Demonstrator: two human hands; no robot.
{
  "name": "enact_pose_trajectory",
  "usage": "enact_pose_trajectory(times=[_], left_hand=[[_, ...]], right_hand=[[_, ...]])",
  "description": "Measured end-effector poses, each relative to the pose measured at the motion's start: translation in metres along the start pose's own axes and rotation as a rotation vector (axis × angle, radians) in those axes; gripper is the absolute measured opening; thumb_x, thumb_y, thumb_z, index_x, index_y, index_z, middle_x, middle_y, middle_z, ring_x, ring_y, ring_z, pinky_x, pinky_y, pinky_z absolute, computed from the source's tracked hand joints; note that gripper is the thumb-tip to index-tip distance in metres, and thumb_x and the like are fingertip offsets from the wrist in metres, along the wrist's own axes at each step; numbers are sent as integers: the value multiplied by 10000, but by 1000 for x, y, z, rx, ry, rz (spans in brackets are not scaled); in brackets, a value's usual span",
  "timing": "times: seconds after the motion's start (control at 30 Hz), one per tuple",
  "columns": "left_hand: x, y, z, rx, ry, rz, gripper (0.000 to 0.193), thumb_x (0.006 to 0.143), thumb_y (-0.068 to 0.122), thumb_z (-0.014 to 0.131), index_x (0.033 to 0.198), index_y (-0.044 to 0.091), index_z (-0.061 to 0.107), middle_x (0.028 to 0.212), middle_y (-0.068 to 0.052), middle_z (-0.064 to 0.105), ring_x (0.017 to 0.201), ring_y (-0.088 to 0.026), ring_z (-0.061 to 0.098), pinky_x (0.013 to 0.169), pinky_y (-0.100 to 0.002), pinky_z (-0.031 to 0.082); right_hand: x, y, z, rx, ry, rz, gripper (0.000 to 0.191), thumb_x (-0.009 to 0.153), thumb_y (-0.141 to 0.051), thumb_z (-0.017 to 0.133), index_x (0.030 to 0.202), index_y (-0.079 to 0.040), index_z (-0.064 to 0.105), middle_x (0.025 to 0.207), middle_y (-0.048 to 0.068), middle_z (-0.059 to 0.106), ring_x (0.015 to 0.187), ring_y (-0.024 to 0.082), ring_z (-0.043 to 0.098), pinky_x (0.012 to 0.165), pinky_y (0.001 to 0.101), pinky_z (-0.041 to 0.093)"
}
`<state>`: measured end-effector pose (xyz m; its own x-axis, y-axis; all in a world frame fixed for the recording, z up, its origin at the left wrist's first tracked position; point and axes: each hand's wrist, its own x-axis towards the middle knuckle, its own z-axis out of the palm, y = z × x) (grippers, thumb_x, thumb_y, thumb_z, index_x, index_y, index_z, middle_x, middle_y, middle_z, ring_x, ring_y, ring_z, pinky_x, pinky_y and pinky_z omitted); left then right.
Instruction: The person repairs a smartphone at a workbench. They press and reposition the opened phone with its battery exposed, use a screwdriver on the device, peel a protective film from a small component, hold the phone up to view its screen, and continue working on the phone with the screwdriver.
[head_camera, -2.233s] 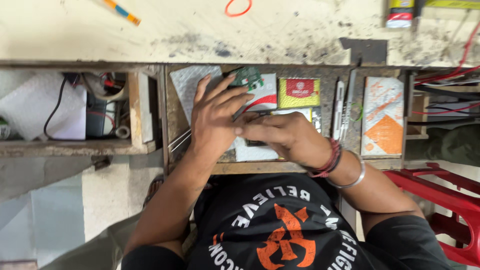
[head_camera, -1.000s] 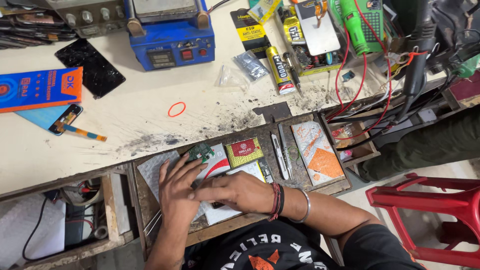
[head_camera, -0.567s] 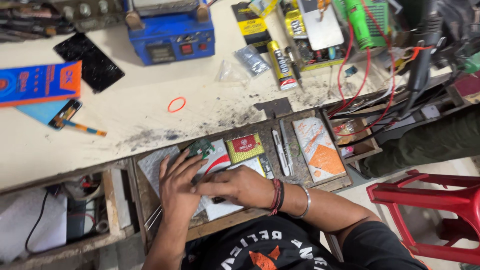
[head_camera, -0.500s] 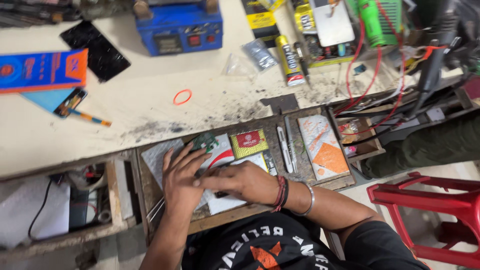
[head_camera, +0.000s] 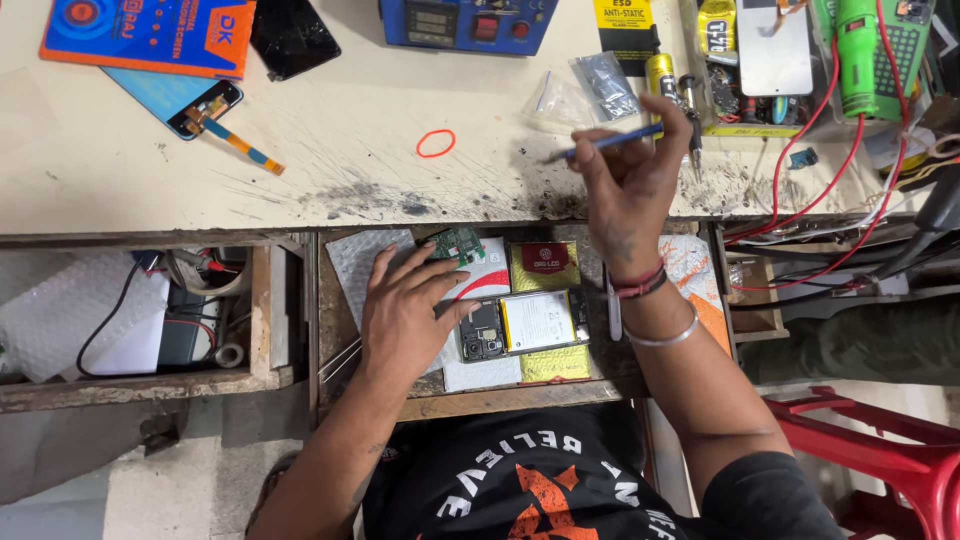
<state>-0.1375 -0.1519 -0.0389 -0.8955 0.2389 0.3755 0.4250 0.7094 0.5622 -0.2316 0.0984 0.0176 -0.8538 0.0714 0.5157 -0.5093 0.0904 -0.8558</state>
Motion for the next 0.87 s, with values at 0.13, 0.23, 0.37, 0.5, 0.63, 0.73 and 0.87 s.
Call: enact_pose_trajectory(times=[0.13, 0.23, 0.37, 0.5, 0.63, 0.73, 0.87], left_hand=[[-1, -2, 0, -3, -6, -11, 349, 775, 363, 845, 1035, 132, 810, 1190, -27, 763, 1296, -244, 605, 1199, -510, 281], [0, -1, -1, -4, -21, -17, 356, 765, 359, 845, 1043, 139, 809, 1193, -29, 760, 1295, -244, 602, 1194, -515, 278], [0, -1, -1, -10, -32, -17, 364, 757, 354, 847, 1047, 138, 807, 1191, -33, 758, 1289, -252, 600, 1190, -525, 273], [-2, -1, -2, -22, -18, -10, 339, 783, 343, 847, 1043, 130, 804, 1193, -37, 759, 1291, -257, 604, 1198, -521, 277], [1, 1, -4, -32, -16, -9, 349, 768, 333, 847, 1045, 126, 802, 1183, -48, 761, 1279, -258, 610, 1188, -523, 293], [1, 0, -3, -40, 15, 3, 342, 786, 320, 847, 1057, 118, 797, 1173, -54, 765, 1271, -255, 620, 1184, -515, 316], [-2, -1, -2, -73, 54, -8, 305, 835, 293, 838, 1084, 121, 796, 1159, -50, 772, 1270, -242, 633, 1182, -500, 341]], right_hand=[[12, 7, 5, -103, -40, 0, 582, 1121, 4, 749, 1500, -110, 323, 1098, 135, 764, 955, 124, 734, 853, 235, 595], [15, 7, 8, -188, -51, -21, 570, 1120, -8, 754, 1490, -108, 333, 1103, 129, 775, 945, 108, 735, 815, 210, 568], [12, 8, 7, -212, -32, -14, 563, 1122, -13, 755, 1488, -109, 338, 1098, 126, 778, 909, 98, 723, 779, 198, 544], [9, 11, 4, -148, -10, 0, 548, 1129, -5, 756, 1458, -100, 329, 1091, 125, 769, 916, 107, 726, 825, 216, 583], [10, 14, 1, -49, -10, 15, 558, 1132, 10, 755, 1465, -103, 322, 1096, 127, 755, 916, 125, 722, 841, 238, 584], [9, 15, -2, 25, -6, 26, 582, 1125, 17, 757, 1484, -111, 317, 1109, 138, 750, 925, 140, 720, 865, 262, 602], [3, 12, -4, 79, -31, 74, 609, 1108, -12, 761, 1509, -136, 319, 1133, 143, 752, 952, 165, 737, 889, 283, 626]])
